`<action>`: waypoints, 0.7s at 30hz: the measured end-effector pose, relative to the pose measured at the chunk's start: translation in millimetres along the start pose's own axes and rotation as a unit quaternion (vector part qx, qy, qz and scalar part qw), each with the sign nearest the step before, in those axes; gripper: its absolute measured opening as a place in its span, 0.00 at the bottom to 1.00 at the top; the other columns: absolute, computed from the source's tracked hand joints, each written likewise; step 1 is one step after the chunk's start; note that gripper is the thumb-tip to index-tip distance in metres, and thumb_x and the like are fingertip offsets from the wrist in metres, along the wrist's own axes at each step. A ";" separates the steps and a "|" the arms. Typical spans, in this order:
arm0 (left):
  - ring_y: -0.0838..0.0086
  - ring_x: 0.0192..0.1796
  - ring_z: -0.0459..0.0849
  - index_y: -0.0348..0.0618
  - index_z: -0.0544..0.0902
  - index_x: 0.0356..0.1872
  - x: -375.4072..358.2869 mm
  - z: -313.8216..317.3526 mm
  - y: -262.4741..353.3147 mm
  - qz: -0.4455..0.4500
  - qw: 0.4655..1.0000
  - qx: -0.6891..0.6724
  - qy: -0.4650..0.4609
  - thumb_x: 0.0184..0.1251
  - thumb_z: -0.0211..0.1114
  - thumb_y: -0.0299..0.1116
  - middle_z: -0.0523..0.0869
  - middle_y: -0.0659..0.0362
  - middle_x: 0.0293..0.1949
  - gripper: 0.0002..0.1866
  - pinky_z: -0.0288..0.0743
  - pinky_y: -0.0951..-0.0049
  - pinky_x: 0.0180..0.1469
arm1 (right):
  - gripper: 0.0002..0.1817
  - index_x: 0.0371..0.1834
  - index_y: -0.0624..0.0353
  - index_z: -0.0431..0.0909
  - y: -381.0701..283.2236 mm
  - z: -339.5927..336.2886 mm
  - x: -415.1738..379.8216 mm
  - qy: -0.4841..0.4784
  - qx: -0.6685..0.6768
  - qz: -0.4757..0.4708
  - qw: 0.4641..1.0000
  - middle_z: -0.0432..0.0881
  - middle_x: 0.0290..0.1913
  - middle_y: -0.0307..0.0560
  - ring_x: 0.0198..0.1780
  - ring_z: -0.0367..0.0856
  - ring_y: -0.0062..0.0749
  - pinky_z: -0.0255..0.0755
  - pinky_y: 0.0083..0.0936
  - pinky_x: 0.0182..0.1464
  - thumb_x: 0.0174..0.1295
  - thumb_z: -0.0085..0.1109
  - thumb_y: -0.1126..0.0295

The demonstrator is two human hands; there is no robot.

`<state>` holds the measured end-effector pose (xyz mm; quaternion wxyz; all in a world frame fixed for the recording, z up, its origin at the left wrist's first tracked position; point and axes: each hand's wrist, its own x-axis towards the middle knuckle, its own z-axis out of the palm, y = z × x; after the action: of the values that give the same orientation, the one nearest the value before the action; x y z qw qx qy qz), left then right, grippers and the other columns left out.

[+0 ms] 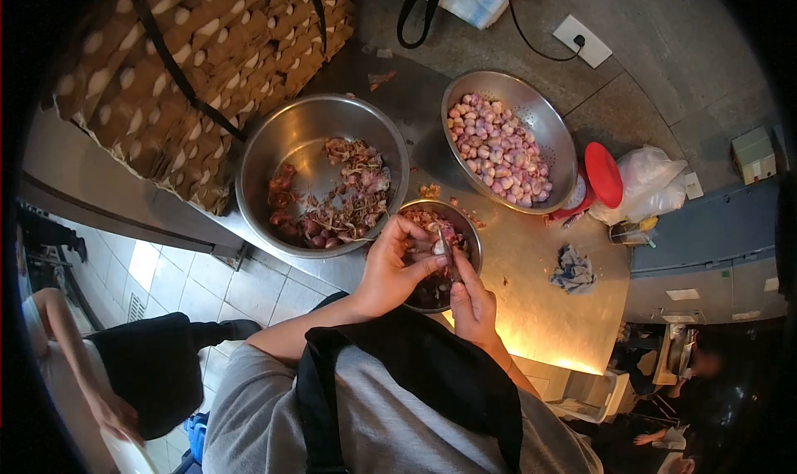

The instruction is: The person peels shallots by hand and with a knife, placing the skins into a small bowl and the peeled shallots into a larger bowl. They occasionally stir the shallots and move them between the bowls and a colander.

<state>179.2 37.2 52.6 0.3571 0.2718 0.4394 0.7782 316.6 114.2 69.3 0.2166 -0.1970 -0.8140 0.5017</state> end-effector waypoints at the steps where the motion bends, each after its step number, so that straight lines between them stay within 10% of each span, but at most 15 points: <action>1: 0.79 0.44 0.73 0.42 0.62 0.38 0.5 0.9 2.1 -0.006 1.000 0.006 0.000 0.51 0.62 0.16 0.72 0.61 0.38 0.19 0.68 0.78 0.49 | 0.21 0.61 0.62 0.61 4.4 0.0 -1.4 0.000 0.023 0.018 1.000 0.73 0.53 0.56 0.50 0.74 0.35 0.65 0.22 0.50 0.64 0.43 0.72; 10: 0.77 0.45 0.75 0.42 0.65 0.37 5.5 -5.2 -1.7 -0.043 0.997 -0.045 -0.036 0.53 0.62 0.18 0.75 0.58 0.41 0.16 0.71 0.76 0.49 | 0.21 0.62 0.62 0.60 5.3 -6.9 4.9 0.003 0.184 0.115 0.976 0.70 0.33 0.33 0.25 0.59 0.12 0.57 0.09 0.28 0.66 0.41 0.69; 21: 0.74 0.49 0.75 0.39 0.68 0.47 8.0 -6.5 -1.1 -0.179 0.955 -0.237 -0.009 0.60 0.58 0.24 0.74 0.56 0.47 0.14 0.69 0.73 0.56 | 0.21 0.63 0.60 0.58 3.9 -7.8 8.9 -0.001 0.231 0.125 0.965 0.67 0.27 0.29 0.21 0.56 0.10 0.51 0.08 0.22 0.66 0.40 0.70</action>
<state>170.0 40.7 49.6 0.5485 0.1032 0.2811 0.7807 314.0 126.3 70.4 0.1913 -0.2416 -0.6447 0.6995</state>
